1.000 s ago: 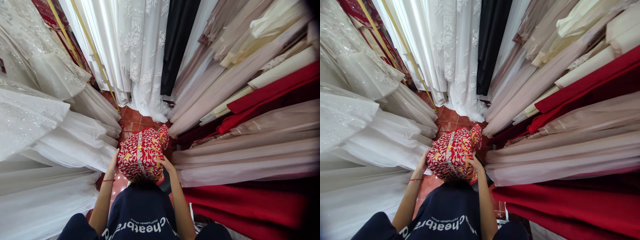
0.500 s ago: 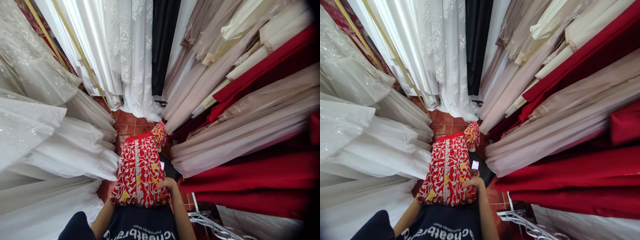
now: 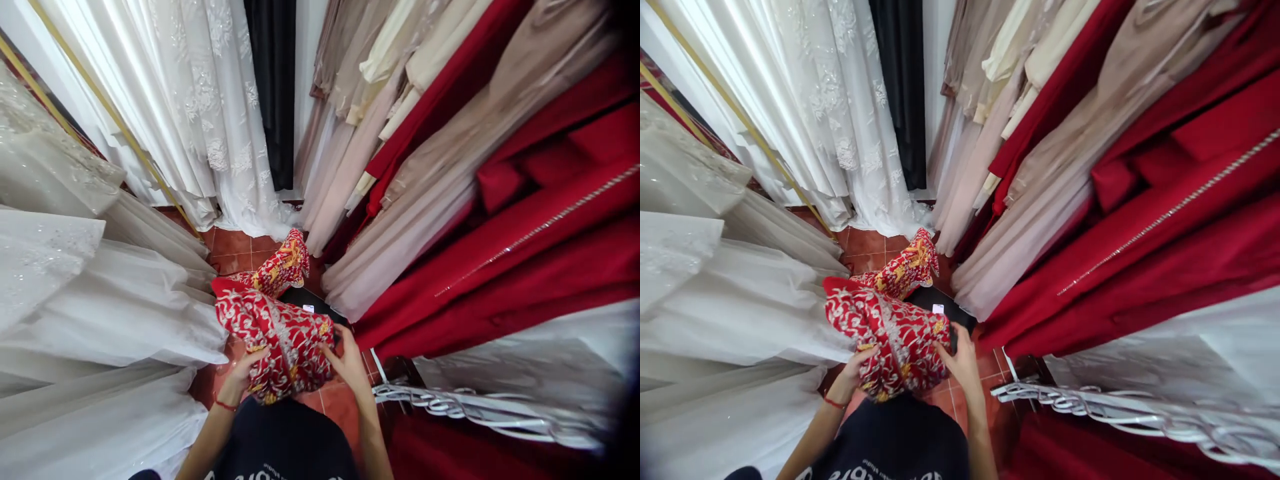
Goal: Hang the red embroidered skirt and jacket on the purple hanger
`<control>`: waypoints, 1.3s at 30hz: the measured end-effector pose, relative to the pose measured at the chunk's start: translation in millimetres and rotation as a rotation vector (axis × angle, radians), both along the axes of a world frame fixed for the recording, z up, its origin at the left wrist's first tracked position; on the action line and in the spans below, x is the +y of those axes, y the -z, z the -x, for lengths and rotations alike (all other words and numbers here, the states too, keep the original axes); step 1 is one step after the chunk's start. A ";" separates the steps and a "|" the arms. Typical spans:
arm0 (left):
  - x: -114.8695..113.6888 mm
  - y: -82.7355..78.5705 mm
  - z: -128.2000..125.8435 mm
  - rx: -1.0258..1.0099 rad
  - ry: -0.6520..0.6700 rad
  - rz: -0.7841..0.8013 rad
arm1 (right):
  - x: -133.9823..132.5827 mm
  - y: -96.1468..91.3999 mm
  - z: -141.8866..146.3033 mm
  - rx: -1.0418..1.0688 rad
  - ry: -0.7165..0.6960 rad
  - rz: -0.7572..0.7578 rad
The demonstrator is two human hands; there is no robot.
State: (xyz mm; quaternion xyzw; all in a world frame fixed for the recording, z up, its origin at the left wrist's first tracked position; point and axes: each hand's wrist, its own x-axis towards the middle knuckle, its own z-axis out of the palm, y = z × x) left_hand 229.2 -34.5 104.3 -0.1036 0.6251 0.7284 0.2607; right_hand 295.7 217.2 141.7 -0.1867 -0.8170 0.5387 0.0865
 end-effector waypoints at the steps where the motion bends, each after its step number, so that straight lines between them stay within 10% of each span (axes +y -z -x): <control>1: 8.1 -5.6 -7.3 -0.002 0.041 -0.031 | -1.1 -17.6 -12.7 0.062 0.024 -0.140; 7: 86.1 -50.0 -81.7 0.503 0.583 -0.033 | -42.7 -108.7 -92.1 0.309 0.180 -0.571; 15: 156.3 -77.3 -202.6 1.003 1.018 0.062 | -1.4 -126.0 -196.4 0.200 0.620 -0.463; 22: 140.9 -115.6 -121.9 0.724 1.229 -0.165 | 22.5 -141.6 -255.4 0.616 1.093 -0.174; 27: 184.0 -112.3 -65.5 0.668 0.790 -0.009 | 39.2 -150.5 -258.5 0.701 1.186 -0.078; 33: 287.5 -116.7 -65.9 0.608 0.422 -0.115 | 66.9 -162.6 -261.1 0.709 1.214 -0.141; 36: 321.4 -128.2 -67.2 0.508 0.670 -0.186 | 75.9 -161.6 -258.5 0.732 1.311 -0.147; 39: 346.1 -128.1 -59.6 0.569 1.245 -0.213 | 80.3 -155.5 -261.7 0.771 1.524 -0.117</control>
